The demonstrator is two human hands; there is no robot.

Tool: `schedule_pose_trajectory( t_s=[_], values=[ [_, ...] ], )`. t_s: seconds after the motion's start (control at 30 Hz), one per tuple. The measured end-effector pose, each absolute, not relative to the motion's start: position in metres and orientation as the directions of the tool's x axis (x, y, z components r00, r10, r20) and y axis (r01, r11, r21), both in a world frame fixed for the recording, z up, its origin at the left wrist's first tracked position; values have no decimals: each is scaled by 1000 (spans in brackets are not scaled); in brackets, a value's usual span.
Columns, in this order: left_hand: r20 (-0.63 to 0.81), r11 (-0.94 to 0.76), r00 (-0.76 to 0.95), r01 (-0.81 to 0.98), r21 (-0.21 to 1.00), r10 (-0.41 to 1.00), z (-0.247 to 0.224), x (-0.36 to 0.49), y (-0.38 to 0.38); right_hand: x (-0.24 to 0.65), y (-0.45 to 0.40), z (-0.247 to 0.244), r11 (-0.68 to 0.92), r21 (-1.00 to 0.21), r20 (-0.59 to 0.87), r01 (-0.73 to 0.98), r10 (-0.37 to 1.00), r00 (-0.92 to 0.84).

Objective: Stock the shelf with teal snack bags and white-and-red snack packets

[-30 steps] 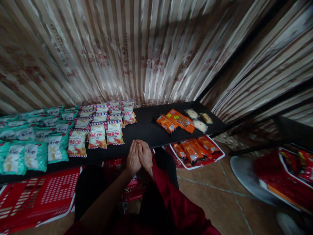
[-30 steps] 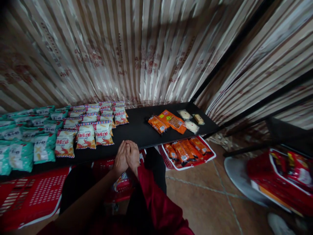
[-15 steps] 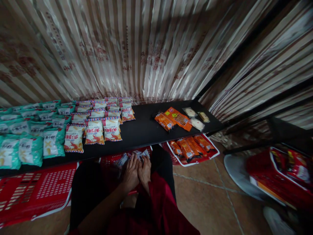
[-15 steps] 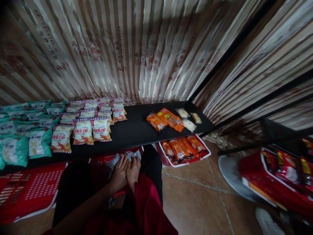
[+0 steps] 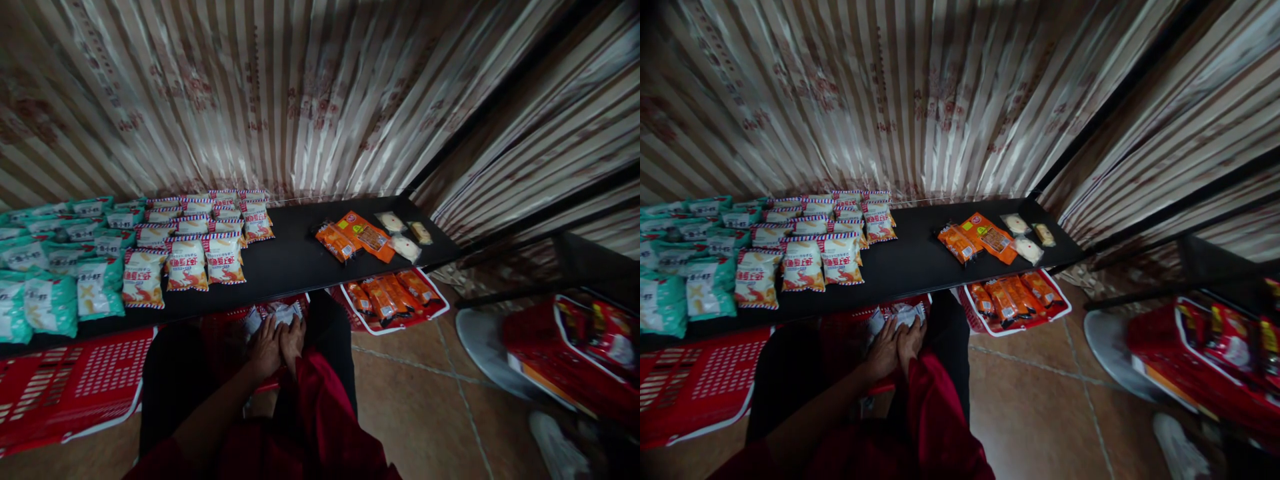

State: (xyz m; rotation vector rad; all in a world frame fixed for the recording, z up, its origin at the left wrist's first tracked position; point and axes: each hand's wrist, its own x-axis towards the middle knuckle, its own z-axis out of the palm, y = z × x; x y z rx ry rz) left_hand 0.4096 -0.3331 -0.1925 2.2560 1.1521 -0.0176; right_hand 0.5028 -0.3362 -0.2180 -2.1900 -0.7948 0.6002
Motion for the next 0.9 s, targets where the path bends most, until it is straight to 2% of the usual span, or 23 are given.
schedule_pose_trajectory(
  t_s=[0.27, 0.47, 0.9],
  values=[
    [-373, -231, 483, 803, 550, 792, -198, 402, -333, 504, -338, -218, -578, -718, -158, 388, 678, 718],
    [-395, -150, 427, 810, 567, 813, -201, 391, -332, 506, -336, -222, -595, -722, -204, 354, 671, 713],
    [-285, -198, 427, 787, 584, 858, -224, 379, -337, 503, -337, -227, -608, -764, -252, 218, 592, 765]
  ],
)
